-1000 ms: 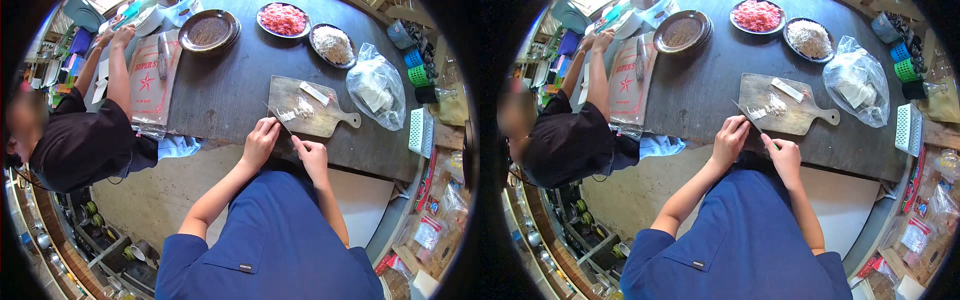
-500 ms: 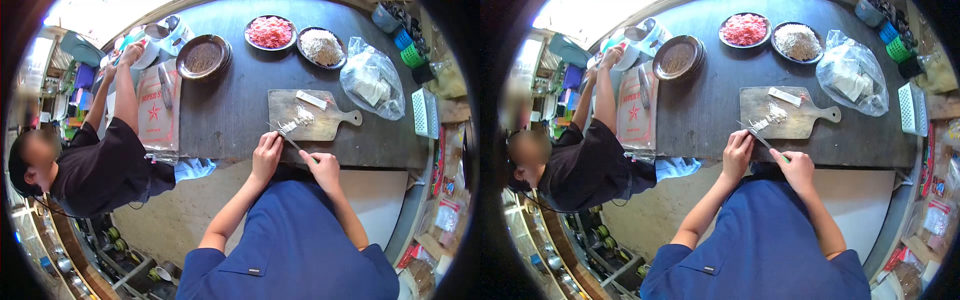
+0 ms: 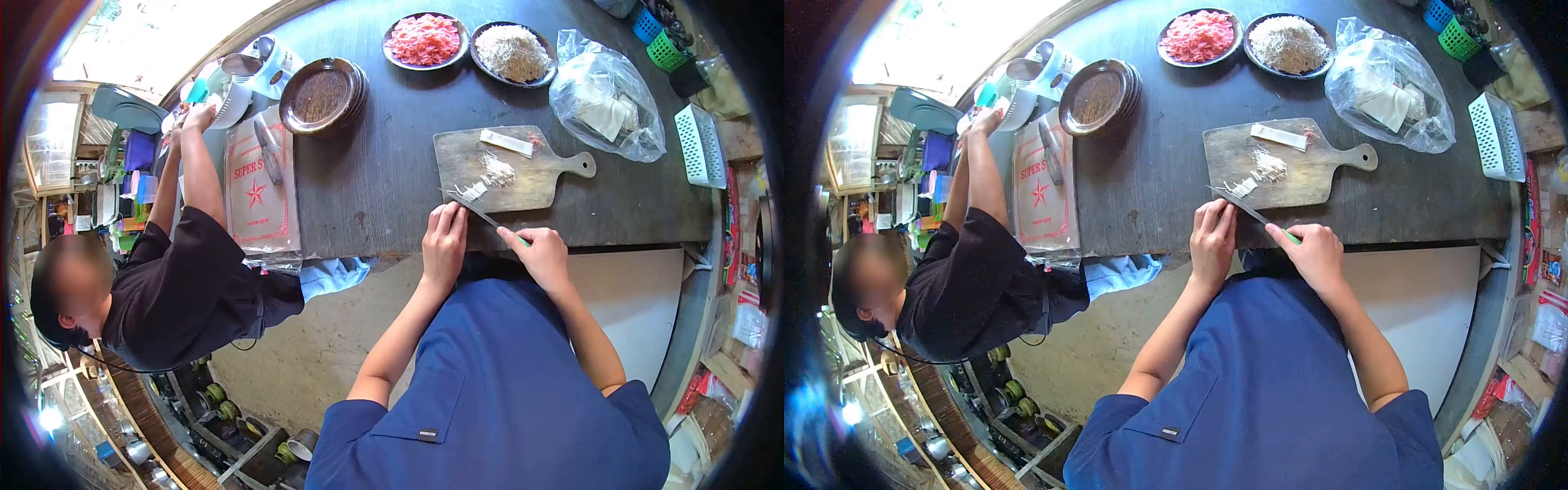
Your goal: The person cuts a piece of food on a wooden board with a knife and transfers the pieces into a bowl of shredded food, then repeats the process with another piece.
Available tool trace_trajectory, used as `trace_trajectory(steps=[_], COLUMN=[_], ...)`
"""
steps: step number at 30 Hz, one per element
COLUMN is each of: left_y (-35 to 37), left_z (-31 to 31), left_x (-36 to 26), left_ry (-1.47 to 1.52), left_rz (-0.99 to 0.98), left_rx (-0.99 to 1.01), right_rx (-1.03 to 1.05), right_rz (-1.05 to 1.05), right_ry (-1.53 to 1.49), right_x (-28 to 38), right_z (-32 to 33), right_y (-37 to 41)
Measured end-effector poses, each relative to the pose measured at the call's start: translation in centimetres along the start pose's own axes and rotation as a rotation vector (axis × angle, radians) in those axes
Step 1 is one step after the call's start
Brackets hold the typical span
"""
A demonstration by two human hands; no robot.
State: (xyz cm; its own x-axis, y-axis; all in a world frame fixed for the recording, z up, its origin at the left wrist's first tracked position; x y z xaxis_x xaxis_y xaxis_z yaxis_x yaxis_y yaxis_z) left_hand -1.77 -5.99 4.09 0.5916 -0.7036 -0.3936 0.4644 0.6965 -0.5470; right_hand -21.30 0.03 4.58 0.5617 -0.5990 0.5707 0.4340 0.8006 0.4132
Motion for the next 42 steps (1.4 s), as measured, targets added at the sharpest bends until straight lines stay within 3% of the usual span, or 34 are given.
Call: trace_trajectory(steps=[6, 14, 20, 23, 25, 32, 42], left_y=[-0.3, -0.2, -0.3, -0.1, -0.3, 0.0, 0.0], left_z=[0.4, 0.5, 0.5, 0.3, 0.6, 0.3, 0.4], left_x=[-0.1, -0.2, -0.3, -0.2, -0.2, -0.2, 0.2], left_ry=[-0.006, -0.035, -0.058, -0.046, -0.042, -0.025, -0.017], left_rz=[0.004, -0.01, -0.03, -0.011, -0.015, -0.007, -0.033], left_rx=[0.018, 0.029, 0.036, 0.015, 0.011, -0.001, 0.098], right_rx=[0.07, -0.032, 0.03, 0.061, -0.023, 0.006, -0.014], right_rz=[0.004, 0.067, -0.029, 0.006, 0.084, 0.062, 0.072], right_ry=[0.016, -0.009, 0.002, 0.048, -0.009, 0.016, 0.003], right_x=[1.2, 1.5, 0.6, 0.8, 2.0, 0.4, 0.5], right_z=[-0.2, -0.7, -0.1, -1.0, -0.6, -0.5, -0.6], right_y=[-0.4, -0.3, 0.5, -0.7, -0.7, -0.5, -0.4])
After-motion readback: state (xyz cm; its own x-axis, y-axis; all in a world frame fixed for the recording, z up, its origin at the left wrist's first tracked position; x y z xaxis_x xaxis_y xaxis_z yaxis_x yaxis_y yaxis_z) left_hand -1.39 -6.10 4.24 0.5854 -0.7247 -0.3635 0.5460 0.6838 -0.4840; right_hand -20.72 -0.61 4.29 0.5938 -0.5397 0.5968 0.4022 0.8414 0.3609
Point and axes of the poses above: each hand's wrist, its own y-axis away from the middle knuckle, its own z-axis out of the back of the hand, x = y × z, the point moved 7 cm from there along -y, towards the middle knuckle, and after that the axes turned 11 degrees about -z, right-handed, at the moved point
